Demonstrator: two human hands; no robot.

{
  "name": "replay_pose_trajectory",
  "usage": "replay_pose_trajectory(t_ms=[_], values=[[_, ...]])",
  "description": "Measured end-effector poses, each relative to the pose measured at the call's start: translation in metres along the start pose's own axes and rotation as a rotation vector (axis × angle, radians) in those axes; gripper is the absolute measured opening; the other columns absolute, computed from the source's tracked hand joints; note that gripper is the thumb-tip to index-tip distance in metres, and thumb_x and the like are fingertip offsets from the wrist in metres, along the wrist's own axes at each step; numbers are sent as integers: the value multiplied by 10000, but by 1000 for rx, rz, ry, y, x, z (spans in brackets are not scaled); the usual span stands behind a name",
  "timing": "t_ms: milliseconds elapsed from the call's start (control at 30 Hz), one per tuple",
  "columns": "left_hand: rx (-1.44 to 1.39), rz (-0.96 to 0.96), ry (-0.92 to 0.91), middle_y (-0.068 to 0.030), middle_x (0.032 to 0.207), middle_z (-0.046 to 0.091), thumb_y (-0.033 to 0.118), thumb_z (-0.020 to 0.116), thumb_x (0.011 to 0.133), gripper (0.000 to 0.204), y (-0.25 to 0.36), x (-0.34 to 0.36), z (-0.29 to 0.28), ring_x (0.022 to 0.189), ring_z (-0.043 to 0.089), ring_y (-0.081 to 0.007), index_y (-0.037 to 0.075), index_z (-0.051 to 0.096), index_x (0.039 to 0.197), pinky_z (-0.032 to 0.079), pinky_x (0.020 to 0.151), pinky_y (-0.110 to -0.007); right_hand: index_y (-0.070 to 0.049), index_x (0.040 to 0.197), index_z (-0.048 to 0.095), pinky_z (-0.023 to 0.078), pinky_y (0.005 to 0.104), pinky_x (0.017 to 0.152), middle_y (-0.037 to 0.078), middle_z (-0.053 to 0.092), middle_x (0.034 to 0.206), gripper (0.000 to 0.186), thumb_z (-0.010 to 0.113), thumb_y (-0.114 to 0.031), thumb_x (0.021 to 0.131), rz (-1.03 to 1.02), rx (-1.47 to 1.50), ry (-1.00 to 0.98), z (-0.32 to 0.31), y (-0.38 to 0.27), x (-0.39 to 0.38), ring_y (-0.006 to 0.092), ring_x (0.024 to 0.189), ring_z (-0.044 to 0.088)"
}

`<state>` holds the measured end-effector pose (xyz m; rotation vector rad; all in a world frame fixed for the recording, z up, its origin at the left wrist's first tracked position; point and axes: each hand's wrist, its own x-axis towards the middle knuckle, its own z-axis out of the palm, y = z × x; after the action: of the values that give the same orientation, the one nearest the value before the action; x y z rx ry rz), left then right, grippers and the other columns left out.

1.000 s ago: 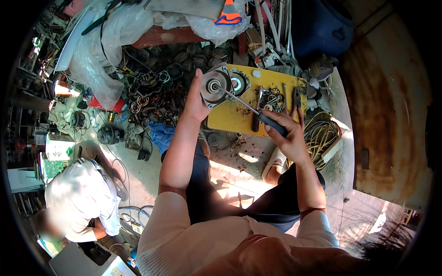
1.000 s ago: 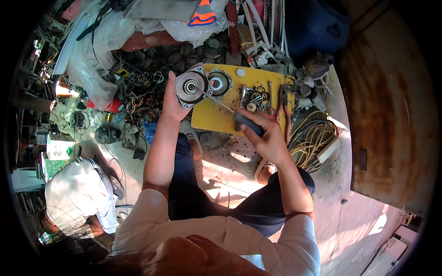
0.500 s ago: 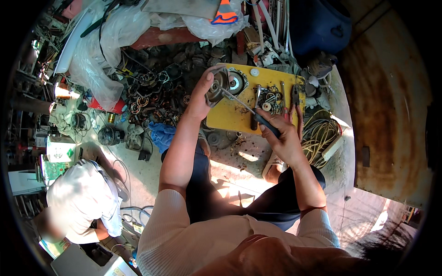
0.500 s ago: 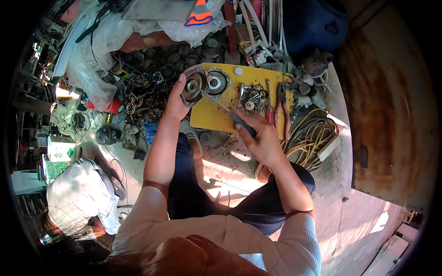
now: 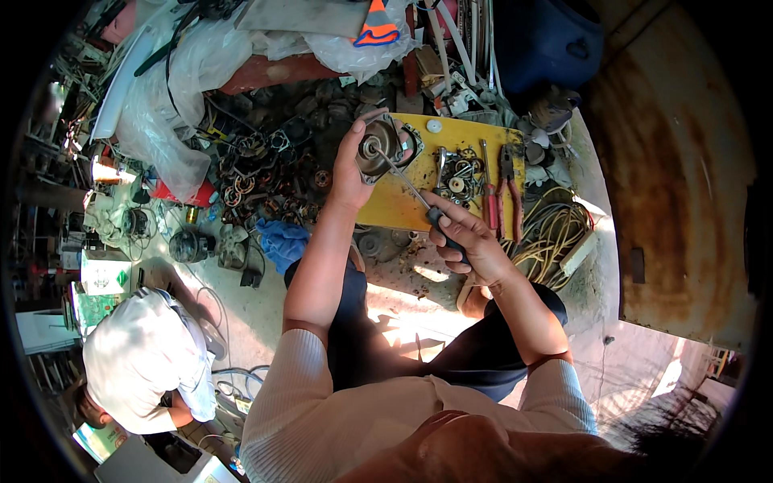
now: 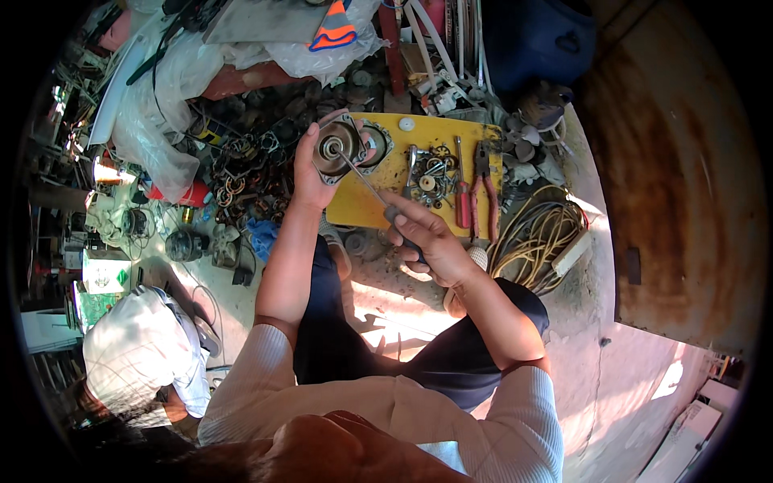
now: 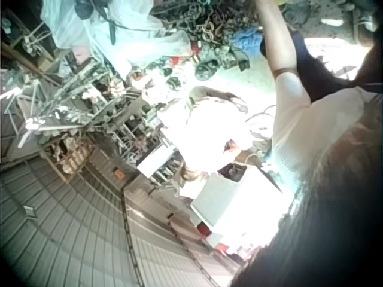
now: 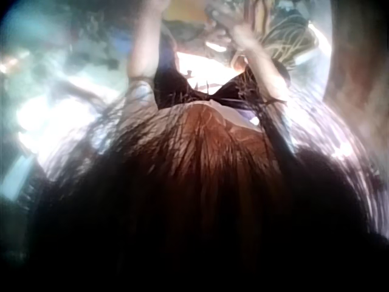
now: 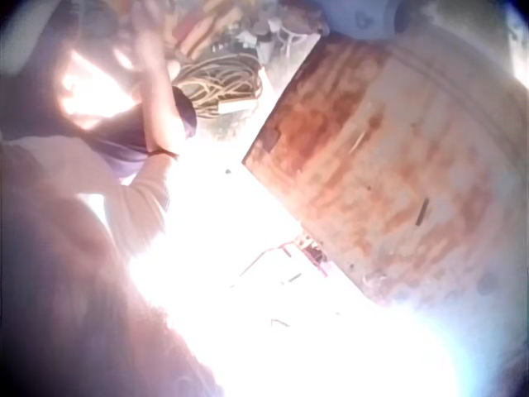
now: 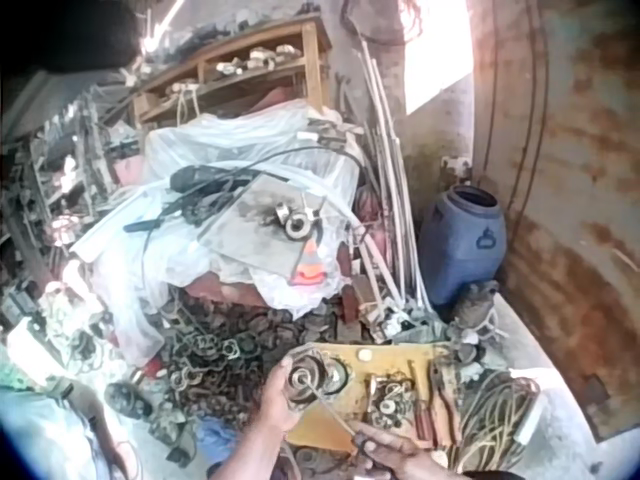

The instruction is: The person disassembles a motor assembly using a screwdriver to remove multiple screws from the metal housing. They then separate the two halves of the casing and use pliers to manipulate internal components.

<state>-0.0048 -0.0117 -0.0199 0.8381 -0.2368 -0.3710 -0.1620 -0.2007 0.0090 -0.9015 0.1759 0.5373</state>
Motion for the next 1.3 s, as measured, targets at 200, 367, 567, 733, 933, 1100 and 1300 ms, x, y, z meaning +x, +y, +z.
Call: replay_pose_trajectory(t_ms=[200, 367, 567, 733, 933, 1100, 1300], values=[[-29, 41, 92, -170, 1163, 630, 471, 478, 967, 579, -7, 5, 14, 1040, 655, -303, 26, 496, 1338, 561, 873, -507, -199, 1505, 413, 269, 176, 470, -10, 460, 839, 456, 486, -215, 1055, -96, -78, 50, 3, 15, 2, 48, 575, 349], [-115, 44, 167, -158, 1137, 642, 460, 478, 949, 549, -20, 8, 15, 1006, 658, -304, 28, 530, 1284, 565, 834, -494, -164, 1503, 422, 409, 206, 558, 4, 568, 883, 470, 516, -194, 1043, -395, -557, 173, -6, 49, 15, 57, 609, 449], [-348, -87, 332, -152, 1135, 643, 466, 491, 919, 526, -21, 4, 15, 1000, 650, -324, 54, 572, 1235, 528, 898, -530, -125, 1472, 461, 476, 260, 693, 47, 634, 938, 453, 527, -151, 1025, -534, -849, 195, -16, 48, 29, 97, 718, 528], [-387, -66, 197, -162, 1152, 637, 490, 497, 918, 547, -16, 2, 11, 1040, 634, -343, 66, 566, 1256, 491, 948, -571, -201, 1510, 401, 270, 193, 492, -48, 372, 711, 460, 484, -229, 1059, -136, -287, 17, -4, 18, 8, 38, 550, 289], [-384, -64, 142, -176, 1200, 620, 505, 473, 933, 580, -11, 2, 11, 1067, 629, -352, 63, 539, 1303, 479, 962, -586, -222, 1516, 387, 232, 192, 478, -48, 351, 729, 465, 478, -244, 1061, -28, -83, -10, -9, 9, 1, 43, 553, 249], [-206, 7, 56, -196, 1236, 600, 493, 445, 957, 612, -9, 0, 8, 1096, 624, -351, 33, 485, 1358, 495, 962, -567, -220, 1518, 384, 206, 171, 455, -33, 382, 747, 481, 500, -257, 1052, 52, -10, -6, -10, -7, -5, 37, 555, 282], [17, 80, -28, -165, 1199, 606, 433, 535, 953, 567, -2, -5, 16, 1082, 638, -268, 23, 481, 1341, 546, 931, -452, -186, 1520, 371, 204, 137, 409, -21, 427, 758, 508, 522, -234, 1038, 124, 271, -122, -22, -18, -10, 24, 544, 319]])
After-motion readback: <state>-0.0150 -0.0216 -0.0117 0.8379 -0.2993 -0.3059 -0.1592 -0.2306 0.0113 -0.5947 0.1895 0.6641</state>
